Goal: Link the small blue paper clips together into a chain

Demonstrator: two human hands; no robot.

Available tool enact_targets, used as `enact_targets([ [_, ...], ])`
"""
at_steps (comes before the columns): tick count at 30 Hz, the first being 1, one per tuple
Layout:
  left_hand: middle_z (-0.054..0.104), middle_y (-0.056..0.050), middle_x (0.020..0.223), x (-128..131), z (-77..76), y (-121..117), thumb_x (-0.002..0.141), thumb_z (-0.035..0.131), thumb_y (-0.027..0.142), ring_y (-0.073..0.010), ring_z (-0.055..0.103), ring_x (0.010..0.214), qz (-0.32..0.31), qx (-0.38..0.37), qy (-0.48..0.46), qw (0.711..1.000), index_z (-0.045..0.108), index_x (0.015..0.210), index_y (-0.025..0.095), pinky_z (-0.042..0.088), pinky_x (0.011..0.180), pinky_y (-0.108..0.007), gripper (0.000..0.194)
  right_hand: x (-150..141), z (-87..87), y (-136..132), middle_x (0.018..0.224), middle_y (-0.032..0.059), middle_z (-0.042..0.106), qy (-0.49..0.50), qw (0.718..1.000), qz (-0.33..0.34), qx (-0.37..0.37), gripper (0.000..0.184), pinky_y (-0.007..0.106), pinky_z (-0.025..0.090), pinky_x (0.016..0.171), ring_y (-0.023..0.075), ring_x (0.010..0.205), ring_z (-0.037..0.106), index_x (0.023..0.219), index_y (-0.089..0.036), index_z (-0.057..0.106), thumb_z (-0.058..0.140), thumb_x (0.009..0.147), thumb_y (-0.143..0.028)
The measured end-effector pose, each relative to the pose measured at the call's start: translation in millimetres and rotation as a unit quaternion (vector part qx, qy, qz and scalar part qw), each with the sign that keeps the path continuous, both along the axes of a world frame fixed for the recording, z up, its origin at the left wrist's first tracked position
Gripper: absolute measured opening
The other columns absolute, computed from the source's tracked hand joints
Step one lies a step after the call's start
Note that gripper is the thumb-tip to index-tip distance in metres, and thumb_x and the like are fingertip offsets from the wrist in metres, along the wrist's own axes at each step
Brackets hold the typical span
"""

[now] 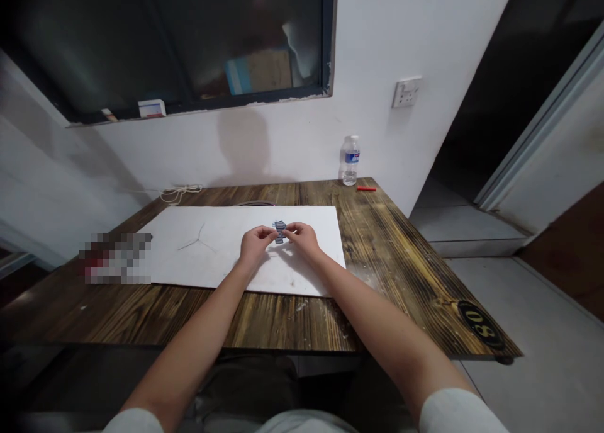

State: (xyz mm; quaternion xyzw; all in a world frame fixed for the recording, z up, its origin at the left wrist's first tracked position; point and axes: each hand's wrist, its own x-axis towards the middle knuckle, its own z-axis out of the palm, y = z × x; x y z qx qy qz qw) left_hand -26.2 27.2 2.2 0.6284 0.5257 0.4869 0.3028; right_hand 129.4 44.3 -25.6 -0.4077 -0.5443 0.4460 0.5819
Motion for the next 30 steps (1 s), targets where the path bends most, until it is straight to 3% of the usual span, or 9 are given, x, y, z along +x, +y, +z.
enact_targets([
  [7,0.070,-0.002,0.072,-2.8,4.6,-3.1,0.070,0.069,0.035,-0.0151,0.060,0.067,0.043,0.042,0.009,0.998,0.070,0.074,0.018,0.046,0.065,-0.025,0.018,-7.2,1.1,-5.0,0.067,0.0023,0.066,0.005,0.996,0.084,-0.001,0.027,0.028,0.045,0.055,0.0126,0.054,0.054,0.071,-0.017,0.068,0.077,0.060,-0.040],
  [18,0.069,-0.002,0.080,-4.9,3.7,-0.7,0.071,0.071,0.034,-0.0143,0.059,0.068,0.081,0.113,0.058,0.989,0.068,0.077,0.020,0.046,0.065,-0.026,0.015,-6.4,-1.1,-2.9,0.066,-0.0007,0.064,0.045,0.989,0.137,-0.013,0.029,0.025,0.042,0.055,0.0099,0.052,0.054,0.074,-0.017,0.066,0.078,0.062,-0.040],
  [23,0.070,-0.006,0.086,-3.3,0.1,1.7,0.072,0.070,0.039,-0.0159,0.062,0.070,0.047,0.051,-0.012,0.998,0.067,0.097,0.018,0.046,0.060,-0.025,0.032,-5.2,4.2,-7.1,0.060,-0.0022,0.061,0.066,0.986,0.153,-0.020,0.031,0.025,0.041,0.056,0.0100,0.052,0.053,0.075,-0.016,0.065,0.078,0.063,-0.042],
  [26,0.069,-0.005,0.074,-2.1,-1.5,2.6,0.075,0.066,0.042,-0.0160,0.061,0.064,0.004,0.009,-0.035,0.999,0.069,0.084,0.016,0.045,0.057,-0.025,0.027,-5.2,5.0,-7.8,0.059,-0.0023,0.060,0.072,0.986,0.149,-0.023,0.033,0.026,0.041,0.057,0.0101,0.051,0.052,0.076,-0.016,0.065,0.079,0.062,-0.042],
  [30,0.063,-0.001,0.061,-2.6,-1.2,1.9,0.075,0.066,0.042,-0.0142,0.057,0.058,0.019,0.036,-0.011,0.999,0.068,0.075,0.017,0.042,0.056,-0.024,0.025,-6.0,5.0,-8.3,0.064,-0.0009,0.062,0.063,0.985,0.154,-0.033,0.035,0.026,0.041,0.057,0.0106,0.054,0.055,0.080,-0.016,0.065,0.075,0.066,-0.047],
])
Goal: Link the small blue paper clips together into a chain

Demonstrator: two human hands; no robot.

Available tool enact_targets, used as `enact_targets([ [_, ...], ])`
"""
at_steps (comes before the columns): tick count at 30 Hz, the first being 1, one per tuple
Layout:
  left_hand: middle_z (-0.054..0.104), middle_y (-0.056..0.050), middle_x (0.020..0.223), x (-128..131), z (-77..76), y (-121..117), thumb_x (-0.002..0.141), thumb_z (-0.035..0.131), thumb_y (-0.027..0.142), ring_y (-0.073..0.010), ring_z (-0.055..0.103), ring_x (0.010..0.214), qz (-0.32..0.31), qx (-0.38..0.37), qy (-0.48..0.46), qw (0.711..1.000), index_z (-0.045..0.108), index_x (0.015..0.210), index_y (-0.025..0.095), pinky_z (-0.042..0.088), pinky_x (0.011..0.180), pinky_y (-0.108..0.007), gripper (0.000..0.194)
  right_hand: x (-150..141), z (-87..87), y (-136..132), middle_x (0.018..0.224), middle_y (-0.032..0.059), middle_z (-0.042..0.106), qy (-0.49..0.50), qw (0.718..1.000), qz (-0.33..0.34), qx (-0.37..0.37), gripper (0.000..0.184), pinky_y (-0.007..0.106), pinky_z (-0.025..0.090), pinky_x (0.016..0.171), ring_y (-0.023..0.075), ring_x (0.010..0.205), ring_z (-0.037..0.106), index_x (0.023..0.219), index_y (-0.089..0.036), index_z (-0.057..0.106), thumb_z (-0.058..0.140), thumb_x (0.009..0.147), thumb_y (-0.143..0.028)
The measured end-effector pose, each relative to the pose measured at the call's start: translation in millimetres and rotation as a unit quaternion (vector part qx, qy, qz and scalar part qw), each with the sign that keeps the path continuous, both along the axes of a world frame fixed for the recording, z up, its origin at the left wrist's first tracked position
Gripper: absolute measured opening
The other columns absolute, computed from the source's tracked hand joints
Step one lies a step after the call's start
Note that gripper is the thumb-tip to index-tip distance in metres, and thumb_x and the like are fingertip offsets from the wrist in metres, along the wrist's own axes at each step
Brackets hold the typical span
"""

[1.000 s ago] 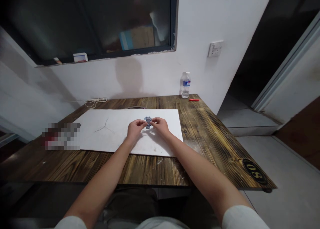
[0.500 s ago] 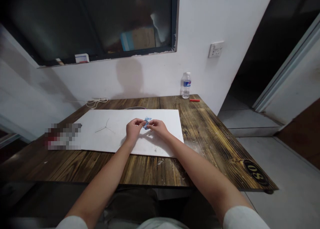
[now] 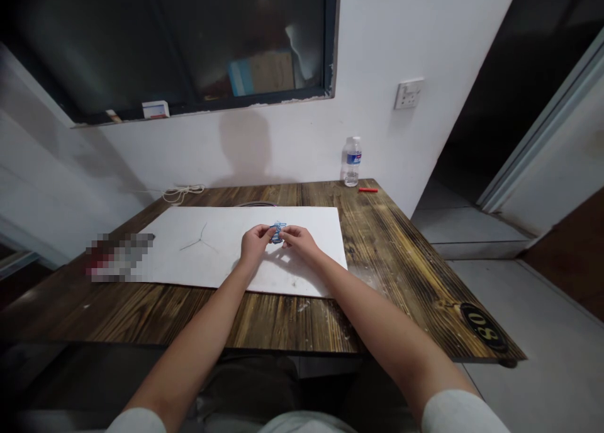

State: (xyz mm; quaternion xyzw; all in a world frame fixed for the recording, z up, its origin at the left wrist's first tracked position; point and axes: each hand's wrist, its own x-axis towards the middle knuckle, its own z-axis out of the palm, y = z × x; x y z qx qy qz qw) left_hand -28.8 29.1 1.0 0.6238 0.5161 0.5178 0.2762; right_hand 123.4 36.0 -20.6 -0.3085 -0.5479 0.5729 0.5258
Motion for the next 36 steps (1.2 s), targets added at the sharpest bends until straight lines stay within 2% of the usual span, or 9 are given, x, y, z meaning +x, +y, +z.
enact_targets([
  [7,0.062,0.000,0.060,0.3,-0.3,0.3,0.073,0.067,0.044,-0.0129,0.054,0.055,-0.008,-0.007,-0.011,1.000,0.066,0.074,0.017,0.041,0.056,-0.024,0.026,-2.4,-1.8,1.4,0.060,-0.0021,0.060,-0.008,0.999,-0.034,0.012,0.034,0.026,0.040,0.055,0.0103,0.051,0.053,0.073,-0.017,0.063,0.080,0.060,-0.044],
  [14,0.068,-0.004,0.072,4.7,-4.3,0.9,0.065,0.074,0.044,-0.0155,0.062,0.064,-0.069,-0.066,-0.091,0.991,0.068,0.081,0.016,0.046,0.061,-0.026,0.033,-1.4,-4.8,5.9,0.058,-0.0015,0.061,-0.006,0.998,-0.067,0.002,0.032,0.027,0.041,0.056,0.0114,0.051,0.052,0.073,-0.018,0.064,0.079,0.061,-0.043],
  [17,0.068,-0.004,0.070,5.0,-4.4,1.3,0.062,0.075,0.043,-0.0152,0.061,0.061,-0.054,-0.078,-0.126,0.988,0.068,0.078,0.015,0.045,0.059,-0.026,0.033,-0.9,-6.0,7.2,0.065,0.0005,0.064,-0.030,0.997,-0.065,0.006,0.033,0.027,0.043,0.057,0.0118,0.053,0.053,0.075,-0.017,0.066,0.076,0.063,-0.047],
  [20,0.067,-0.003,0.068,2.5,-4.1,3.4,0.062,0.075,0.043,-0.0142,0.060,0.060,-0.020,-0.074,-0.142,0.987,0.068,0.078,0.015,0.044,0.057,-0.024,0.033,0.7,-6.6,7.1,0.075,0.0035,0.069,-0.091,0.993,-0.072,0.036,0.034,0.028,0.045,0.062,0.0137,0.059,0.057,0.080,-0.017,0.069,0.066,0.073,-0.050],
  [23,0.068,-0.003,0.070,-1.4,-5.0,6.6,0.062,0.074,0.045,-0.0127,0.060,0.060,0.016,-0.074,-0.164,0.984,0.067,0.080,0.015,0.043,0.056,-0.023,0.035,3.7,-5.3,5.7,0.079,0.0036,0.071,-0.200,0.969,-0.110,0.097,0.030,0.028,0.045,0.067,0.0159,0.068,0.060,0.082,-0.019,0.071,0.058,0.081,-0.046],
  [28,0.066,-0.002,0.070,-5.8,-8.2,9.9,0.061,0.073,0.047,-0.0092,0.057,0.057,0.051,-0.090,-0.198,0.975,0.065,0.079,0.015,0.040,0.052,-0.019,0.037,7.2,2.8,5.0,0.090,0.0035,0.072,-0.335,0.915,-0.134,0.182,0.018,0.031,0.046,0.076,0.0188,0.081,0.062,0.089,-0.022,0.072,0.057,0.084,-0.030],
  [32,0.066,-0.001,0.070,-8.1,-10.5,10.2,0.060,0.072,0.048,-0.0086,0.056,0.056,0.066,-0.097,-0.208,0.971,0.064,0.078,0.015,0.040,0.050,-0.018,0.039,7.4,7.8,9.0,0.103,0.0049,0.070,-0.386,0.892,-0.151,0.179,0.018,0.034,0.044,0.089,0.0208,0.099,0.061,0.097,-0.022,0.071,0.059,0.084,-0.025],
  [36,0.065,-0.002,0.069,-10.0,-11.8,10.6,0.059,0.073,0.050,-0.0089,0.056,0.056,0.077,-0.106,-0.213,0.968,0.064,0.078,0.015,0.038,0.047,-0.017,0.041,5.8,7.5,15.8,0.114,0.0073,0.067,-0.407,0.892,-0.136,0.139,0.024,0.033,0.042,0.095,0.0207,0.107,0.059,0.105,-0.020,0.069,0.061,0.083,-0.024],
])
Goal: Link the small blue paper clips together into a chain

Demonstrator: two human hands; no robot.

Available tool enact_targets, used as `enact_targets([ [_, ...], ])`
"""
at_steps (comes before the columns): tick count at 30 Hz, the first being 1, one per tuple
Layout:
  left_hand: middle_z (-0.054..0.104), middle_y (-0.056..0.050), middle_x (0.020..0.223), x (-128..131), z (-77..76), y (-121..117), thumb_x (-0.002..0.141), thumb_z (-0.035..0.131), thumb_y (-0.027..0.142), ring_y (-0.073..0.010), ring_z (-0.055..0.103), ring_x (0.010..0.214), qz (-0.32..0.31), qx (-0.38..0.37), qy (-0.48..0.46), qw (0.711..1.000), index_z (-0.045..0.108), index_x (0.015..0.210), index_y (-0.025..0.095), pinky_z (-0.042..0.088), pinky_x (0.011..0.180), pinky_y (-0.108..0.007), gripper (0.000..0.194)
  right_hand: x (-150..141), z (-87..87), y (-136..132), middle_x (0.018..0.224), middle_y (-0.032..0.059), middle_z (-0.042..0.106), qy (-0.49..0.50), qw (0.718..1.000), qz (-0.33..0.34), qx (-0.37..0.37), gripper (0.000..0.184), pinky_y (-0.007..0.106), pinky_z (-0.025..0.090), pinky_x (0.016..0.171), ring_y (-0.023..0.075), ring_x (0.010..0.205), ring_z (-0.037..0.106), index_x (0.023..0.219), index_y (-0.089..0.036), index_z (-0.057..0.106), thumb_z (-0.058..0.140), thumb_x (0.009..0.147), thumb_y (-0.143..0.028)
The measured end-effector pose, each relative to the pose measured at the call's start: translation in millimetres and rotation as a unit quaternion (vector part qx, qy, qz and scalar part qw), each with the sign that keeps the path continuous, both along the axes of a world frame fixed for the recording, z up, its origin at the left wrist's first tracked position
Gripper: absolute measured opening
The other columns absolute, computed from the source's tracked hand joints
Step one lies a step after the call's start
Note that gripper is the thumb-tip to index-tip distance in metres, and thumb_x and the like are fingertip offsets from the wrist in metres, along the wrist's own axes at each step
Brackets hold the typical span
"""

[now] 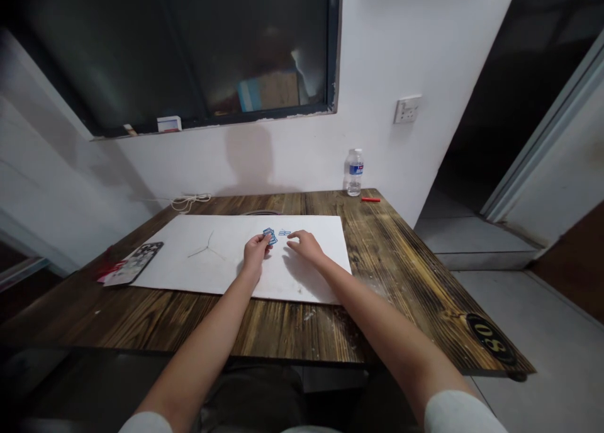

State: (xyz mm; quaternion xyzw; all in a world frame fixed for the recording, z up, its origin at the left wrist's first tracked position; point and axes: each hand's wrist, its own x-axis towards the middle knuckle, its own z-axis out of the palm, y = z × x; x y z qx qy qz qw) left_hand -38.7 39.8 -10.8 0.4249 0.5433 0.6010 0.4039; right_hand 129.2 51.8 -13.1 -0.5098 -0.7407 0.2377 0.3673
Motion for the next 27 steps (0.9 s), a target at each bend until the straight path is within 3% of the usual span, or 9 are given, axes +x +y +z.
enact_targets([
  [4,0.063,-0.002,0.066,-0.4,-0.7,0.7,0.059,0.072,0.050,-0.0086,0.055,0.054,0.001,-0.008,-0.001,1.000,0.063,0.078,0.015,0.036,0.046,-0.016,0.041,-1.9,2.0,8.6,0.109,0.0082,0.067,-0.043,0.999,-0.009,-0.013,0.025,0.031,0.042,0.092,0.0208,0.104,0.059,0.105,-0.018,0.069,0.060,0.083,-0.024],
  [8,0.062,-0.001,0.066,-0.3,-1.7,1.6,0.059,0.072,0.050,-0.0086,0.055,0.055,0.000,-0.016,-0.003,1.000,0.062,0.078,0.015,0.036,0.046,-0.016,0.041,-3.4,7.9,21.5,0.106,0.0088,0.065,-0.098,0.993,-0.057,0.037,0.025,0.032,0.040,0.092,0.0216,0.104,0.055,0.106,-0.018,0.069,0.056,0.085,-0.024],
  [12,0.061,0.000,0.063,-0.3,-2.2,1.9,0.060,0.071,0.050,-0.0092,0.054,0.054,0.005,-0.033,0.004,0.999,0.062,0.079,0.016,0.036,0.045,-0.016,0.040,-8.0,6.0,36.1,0.129,0.0114,0.056,-0.153,0.980,-0.072,0.106,0.036,0.034,0.036,0.100,0.0238,0.121,0.045,0.122,-0.016,0.059,0.054,0.088,-0.026],
  [15,0.060,0.000,0.063,-0.5,-2.4,1.7,0.061,0.071,0.049,-0.0089,0.054,0.054,0.008,-0.030,0.003,1.000,0.062,0.080,0.016,0.035,0.044,-0.016,0.039,-12.5,-2.8,41.9,0.145,0.0132,0.041,-0.207,0.971,-0.047,0.110,0.046,0.037,0.029,0.107,0.0253,0.134,0.034,0.133,-0.014,0.049,0.052,0.090,-0.029],
  [19,0.062,-0.001,0.065,-0.4,-3.0,1.7,0.062,0.071,0.049,-0.0096,0.056,0.055,0.010,-0.031,-0.005,0.999,0.062,0.079,0.016,0.034,0.043,-0.016,0.038,-15.0,-12.4,40.2,0.137,0.0117,0.051,-0.269,0.960,0.022,0.072,0.037,0.037,0.035,0.102,0.0245,0.129,0.043,0.127,-0.019,0.055,0.045,0.094,-0.033],
  [23,0.062,-0.001,0.065,1.6,-2.2,1.3,0.061,0.071,0.048,-0.0097,0.056,0.054,0.009,-0.036,-0.003,0.999,0.062,0.078,0.017,0.034,0.042,-0.016,0.037,-13.0,-13.3,35.1,0.131,0.0093,0.058,-0.278,0.957,0.024,0.078,0.033,0.030,0.039,0.097,0.0214,0.120,0.052,0.121,-0.020,0.060,0.042,0.094,-0.027],
  [27,0.062,-0.001,0.066,3.8,-0.5,0.1,0.062,0.072,0.046,-0.0095,0.055,0.055,0.006,-0.031,-0.001,0.999,0.062,0.076,0.016,0.034,0.043,-0.016,0.035,-11.6,-9.9,28.7,0.127,0.0087,0.061,-0.297,0.951,0.025,0.080,0.033,0.030,0.042,0.092,0.0223,0.114,0.056,0.117,-0.022,0.064,0.041,0.094,-0.023],
])
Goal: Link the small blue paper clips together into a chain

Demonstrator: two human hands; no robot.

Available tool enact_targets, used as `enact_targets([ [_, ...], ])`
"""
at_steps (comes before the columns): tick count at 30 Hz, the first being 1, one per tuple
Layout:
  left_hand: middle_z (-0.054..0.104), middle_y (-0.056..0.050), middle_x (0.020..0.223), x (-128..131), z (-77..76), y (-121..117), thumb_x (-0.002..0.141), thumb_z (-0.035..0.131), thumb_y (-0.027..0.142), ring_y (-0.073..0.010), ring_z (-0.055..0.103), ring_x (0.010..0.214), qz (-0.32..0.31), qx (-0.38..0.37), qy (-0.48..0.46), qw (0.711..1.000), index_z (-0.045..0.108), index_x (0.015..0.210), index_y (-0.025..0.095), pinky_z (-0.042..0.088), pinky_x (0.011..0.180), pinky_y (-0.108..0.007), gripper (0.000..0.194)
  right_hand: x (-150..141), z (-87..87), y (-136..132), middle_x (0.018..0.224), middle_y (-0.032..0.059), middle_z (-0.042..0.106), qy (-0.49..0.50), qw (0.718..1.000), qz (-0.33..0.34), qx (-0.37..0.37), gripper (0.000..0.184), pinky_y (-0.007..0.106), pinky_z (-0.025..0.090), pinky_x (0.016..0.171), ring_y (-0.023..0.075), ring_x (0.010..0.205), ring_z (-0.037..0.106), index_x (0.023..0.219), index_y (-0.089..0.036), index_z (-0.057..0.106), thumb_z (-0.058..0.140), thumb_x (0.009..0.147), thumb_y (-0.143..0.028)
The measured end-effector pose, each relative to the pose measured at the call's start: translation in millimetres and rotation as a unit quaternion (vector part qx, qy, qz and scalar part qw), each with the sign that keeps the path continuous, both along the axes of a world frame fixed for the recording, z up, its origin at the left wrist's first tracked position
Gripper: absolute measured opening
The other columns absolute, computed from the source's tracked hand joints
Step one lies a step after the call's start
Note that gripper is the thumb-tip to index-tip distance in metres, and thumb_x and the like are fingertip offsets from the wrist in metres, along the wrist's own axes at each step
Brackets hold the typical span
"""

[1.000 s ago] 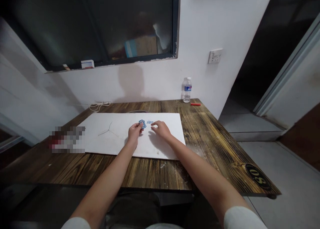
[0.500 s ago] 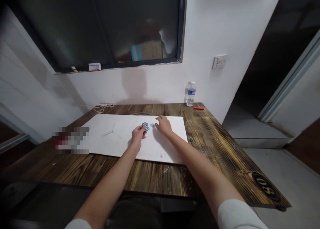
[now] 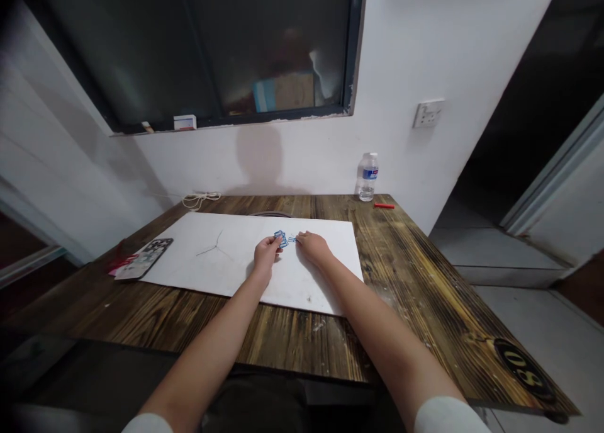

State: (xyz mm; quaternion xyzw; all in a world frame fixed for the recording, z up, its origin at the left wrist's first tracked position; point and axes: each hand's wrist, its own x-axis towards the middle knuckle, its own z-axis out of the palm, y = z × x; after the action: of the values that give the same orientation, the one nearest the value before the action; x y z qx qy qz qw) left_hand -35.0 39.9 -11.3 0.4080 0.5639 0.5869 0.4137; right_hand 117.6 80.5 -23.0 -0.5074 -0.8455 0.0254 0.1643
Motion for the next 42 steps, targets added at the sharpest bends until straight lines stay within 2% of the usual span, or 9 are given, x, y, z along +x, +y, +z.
enact_targets([
  [7,0.060,0.000,0.061,-1.9,-2.4,1.5,0.061,0.071,0.050,-0.0099,0.055,0.055,0.003,-0.005,0.000,1.000,0.062,0.077,0.017,0.034,0.043,-0.016,0.038,-2.3,17.3,-13.4,0.105,0.0130,0.070,-0.056,0.998,0.001,-0.006,0.028,0.031,0.042,0.082,0.0252,0.097,0.062,0.098,-0.018,0.072,0.047,0.090,-0.028],
  [10,0.062,-0.001,0.065,-2.7,-3.1,2.7,0.060,0.072,0.050,-0.0095,0.056,0.056,0.004,0.005,0.000,1.000,0.062,0.077,0.016,0.034,0.044,-0.016,0.039,-2.6,23.8,-15.4,0.102,0.0131,0.070,-0.072,0.997,0.008,-0.014,0.026,0.030,0.042,0.079,0.0256,0.096,0.061,0.094,-0.018,0.073,0.051,0.089,-0.032],
  [15,0.062,-0.001,0.065,-3.3,-1.7,2.3,0.060,0.071,0.050,-0.0090,0.056,0.055,0.004,0.006,0.000,1.000,0.061,0.075,0.016,0.033,0.045,-0.016,0.038,-4.2,27.8,-18.7,0.099,0.0150,0.069,-0.101,0.995,0.007,-0.006,0.028,0.030,0.042,0.075,0.0260,0.093,0.060,0.092,-0.015,0.074,0.048,0.090,-0.026],
  [33,0.062,-0.001,0.065,-1.1,4.8,-3.1,0.059,0.073,0.048,-0.0096,0.056,0.056,0.002,0.005,-0.006,1.000,0.062,0.074,0.016,0.034,0.044,-0.017,0.037,-7.8,27.1,-20.0,0.099,0.0174,0.064,-0.123,0.992,0.027,0.004,0.029,0.032,0.041,0.076,0.0262,0.094,0.058,0.092,-0.009,0.071,0.043,0.091,-0.017],
  [42,0.061,-0.001,0.064,-0.2,5.4,-3.9,0.060,0.074,0.046,-0.0106,0.056,0.056,0.003,0.007,-0.009,1.000,0.062,0.074,0.016,0.034,0.043,-0.017,0.034,-9.7,15.1,-12.6,0.097,0.0161,0.064,-0.156,0.986,0.031,0.038,0.028,0.032,0.043,0.072,0.0255,0.090,0.058,0.095,-0.010,0.071,0.044,0.086,-0.013],
])
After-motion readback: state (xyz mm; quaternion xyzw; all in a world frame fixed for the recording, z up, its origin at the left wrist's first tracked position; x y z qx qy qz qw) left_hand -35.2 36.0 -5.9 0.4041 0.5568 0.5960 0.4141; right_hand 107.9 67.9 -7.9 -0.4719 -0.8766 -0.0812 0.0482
